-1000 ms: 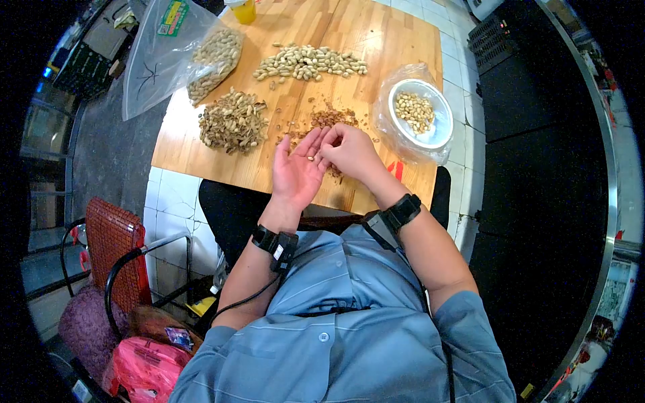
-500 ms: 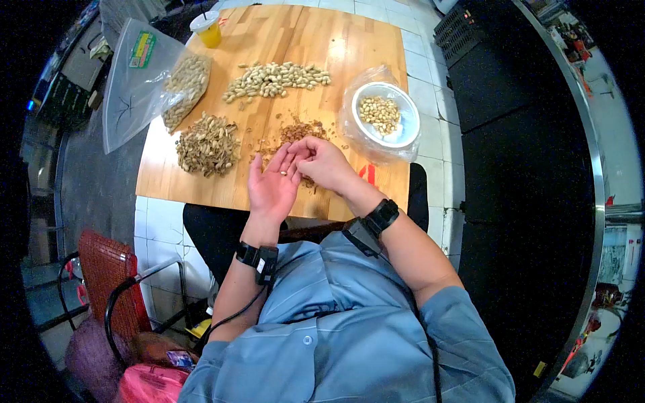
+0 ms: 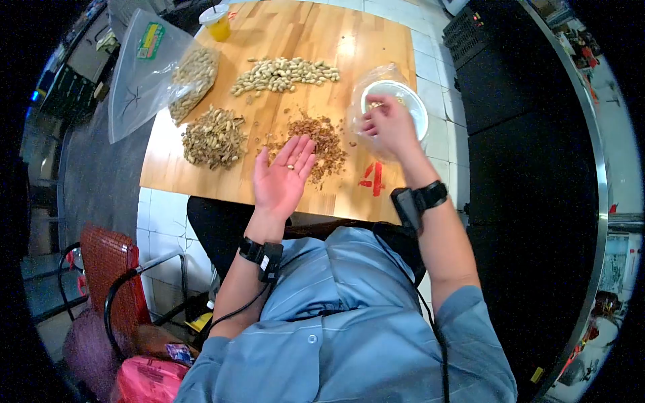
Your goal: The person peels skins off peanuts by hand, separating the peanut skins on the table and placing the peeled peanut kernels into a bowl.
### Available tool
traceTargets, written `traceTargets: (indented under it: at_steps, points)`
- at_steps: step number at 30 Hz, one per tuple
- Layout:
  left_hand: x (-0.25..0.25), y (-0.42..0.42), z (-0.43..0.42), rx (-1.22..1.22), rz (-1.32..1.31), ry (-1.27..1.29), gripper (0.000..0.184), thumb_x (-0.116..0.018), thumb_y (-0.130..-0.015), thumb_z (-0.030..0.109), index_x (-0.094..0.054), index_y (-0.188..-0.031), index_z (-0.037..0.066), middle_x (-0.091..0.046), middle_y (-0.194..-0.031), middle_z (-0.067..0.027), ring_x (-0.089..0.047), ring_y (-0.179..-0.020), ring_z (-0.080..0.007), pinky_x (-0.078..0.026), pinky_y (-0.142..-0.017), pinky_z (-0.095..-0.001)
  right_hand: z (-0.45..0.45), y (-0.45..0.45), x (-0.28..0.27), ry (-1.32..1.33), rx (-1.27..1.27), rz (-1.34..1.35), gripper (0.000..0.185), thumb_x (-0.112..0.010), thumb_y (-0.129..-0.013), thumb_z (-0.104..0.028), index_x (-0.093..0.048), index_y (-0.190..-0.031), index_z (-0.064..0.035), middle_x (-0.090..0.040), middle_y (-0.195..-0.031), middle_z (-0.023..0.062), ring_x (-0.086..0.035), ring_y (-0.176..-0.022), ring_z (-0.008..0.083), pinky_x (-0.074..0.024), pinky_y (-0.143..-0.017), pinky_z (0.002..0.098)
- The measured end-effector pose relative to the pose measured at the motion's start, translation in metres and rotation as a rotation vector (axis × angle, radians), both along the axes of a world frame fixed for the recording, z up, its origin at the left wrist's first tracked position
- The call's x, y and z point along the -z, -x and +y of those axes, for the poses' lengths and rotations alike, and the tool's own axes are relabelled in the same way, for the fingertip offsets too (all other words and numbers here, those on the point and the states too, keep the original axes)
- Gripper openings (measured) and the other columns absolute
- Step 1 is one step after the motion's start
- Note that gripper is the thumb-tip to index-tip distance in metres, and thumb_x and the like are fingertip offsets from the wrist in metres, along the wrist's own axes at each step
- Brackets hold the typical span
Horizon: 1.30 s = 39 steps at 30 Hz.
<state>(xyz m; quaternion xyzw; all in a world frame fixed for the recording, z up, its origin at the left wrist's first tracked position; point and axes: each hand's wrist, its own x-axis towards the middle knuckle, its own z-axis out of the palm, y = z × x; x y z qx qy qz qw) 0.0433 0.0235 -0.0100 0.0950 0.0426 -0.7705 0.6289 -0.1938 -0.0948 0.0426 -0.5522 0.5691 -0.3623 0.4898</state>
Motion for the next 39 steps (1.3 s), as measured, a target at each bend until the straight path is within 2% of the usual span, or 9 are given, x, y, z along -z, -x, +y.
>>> traceTargets:
  at_steps: [5, 7, 9, 11, 15, 25, 33, 36, 39]
  points:
    - [-0.004, 0.001, 0.000, -0.010, -0.020, 0.012, 0.067, -0.041, -0.101, 0.043, -0.034, -0.141, -0.009, -0.039, -0.147, -0.0234, -0.038, -0.138, -0.0326, -0.032, -0.116, -0.0439, 0.008, -0.006, -0.024, 0.162, 0.107, 0.281, 0.030, -0.057, -0.093, -0.009, -0.059, -0.122, -0.0015, -0.068, -0.099, 0.0097, -0.069, -0.065, 0.0167, -0.0528, -0.053, 0.0272]
    - [-0.004, 0.001, 0.000, -0.007, -0.019, 0.016, 0.067, -0.040, -0.101, 0.044, -0.034, -0.142, -0.008, -0.039, -0.147, -0.0222, -0.039, -0.137, -0.0316, -0.034, -0.115, -0.0425, 0.022, -0.033, -0.014, 0.057, -0.032, 0.146, 0.023, -0.064, -0.091, -0.014, -0.066, -0.110, -0.0022, -0.070, -0.093, 0.0093, -0.069, -0.068, 0.0174, -0.0532, -0.056, 0.0305]
    - [-0.002, 0.000, 0.000, 0.007, -0.055, 0.007, 0.067, -0.038, -0.101, 0.046, -0.034, -0.142, -0.007, -0.040, -0.148, -0.0201, -0.040, -0.137, -0.0301, -0.033, -0.115, -0.0410, 0.057, -0.067, -0.022, 0.246, -0.311, 0.357, 0.017, -0.070, -0.085, -0.016, -0.069, -0.095, -0.0022, -0.069, -0.085, 0.0104, -0.068, -0.072, 0.0209, -0.0534, -0.062, 0.0339]
    - [0.000, 0.001, 0.000, 0.027, -0.095, 0.026, 0.068, -0.035, -0.101, 0.048, -0.035, -0.143, -0.006, -0.040, -0.148, -0.0182, -0.040, -0.137, -0.0287, -0.032, -0.115, -0.0397, 0.073, -0.095, -0.006, 0.365, -0.459, 0.274, 0.013, -0.072, -0.082, -0.011, -0.066, -0.086, -0.0005, -0.066, -0.077, 0.0073, -0.065, -0.069, 0.0169, -0.0523, -0.065, 0.0308]
    - [0.004, -0.001, 0.001, 0.027, -0.177, 0.067, 0.069, -0.031, -0.101, 0.051, -0.036, -0.143, -0.004, -0.043, -0.147, -0.0161, -0.040, -0.137, -0.0271, -0.028, -0.116, -0.0387, 0.078, -0.120, 0.009, 0.406, -0.448, 0.446, 0.015, -0.073, -0.073, -0.015, -0.065, -0.078, -0.0029, -0.067, -0.080, 0.0149, -0.066, -0.077, 0.0336, -0.0525, -0.068, 0.0419]
    - [0.004, 0.001, 0.002, 0.040, -0.248, 0.029, 0.070, -0.033, -0.101, 0.051, -0.032, -0.145, -0.004, -0.047, -0.144, -0.0162, -0.043, -0.135, -0.0265, -0.029, -0.115, -0.0391, 0.071, -0.113, 0.018, 0.183, -0.538, 0.376, 0.015, -0.075, -0.073, -0.015, -0.066, -0.079, -0.0047, -0.068, -0.076, 0.0125, -0.067, -0.073, 0.0295, -0.0531, -0.066, 0.0384]
    - [0.008, 0.001, 0.001, 0.012, -0.306, 0.023, 0.070, -0.031, -0.102, 0.050, -0.031, -0.145, -0.005, -0.045, -0.145, -0.0187, -0.041, -0.136, -0.0276, -0.030, -0.115, -0.0404, 0.069, -0.115, 0.020, 0.185, -0.539, 0.350, 0.013, -0.072, -0.074, -0.014, -0.066, -0.081, -0.0046, -0.068, -0.076, 0.0111, -0.067, -0.072, 0.0268, -0.0527, -0.065, 0.0365]
    - [0.007, -0.002, -0.002, -0.037, -0.306, 0.046, 0.064, -0.030, -0.104, 0.046, -0.039, -0.140, -0.006, -0.050, -0.140, -0.0189, -0.045, -0.132, -0.0278, -0.031, -0.114, -0.0407, 0.067, -0.115, 0.024, 0.135, -0.487, 0.219, 0.012, -0.067, -0.077, -0.013, -0.067, -0.086, -0.0046, -0.068, -0.074, 0.0095, -0.066, -0.070, 0.0226, -0.0521, -0.064, 0.0345]
    - [0.015, -0.026, -0.017, -0.265, -0.598, 0.109, 0.052, -0.035, -0.105, 0.035, -0.049, -0.132, -0.007, -0.058, -0.131, -0.0184, -0.050, -0.128, -0.0281, -0.033, -0.113, -0.0406, 0.061, -0.112, 0.019, -0.013, -0.419, 0.077, 0.013, -0.062, -0.082, -0.011, -0.069, -0.091, -0.0045, -0.067, -0.073, 0.0076, -0.065, -0.068, 0.0179, -0.0513, -0.062, 0.0323]
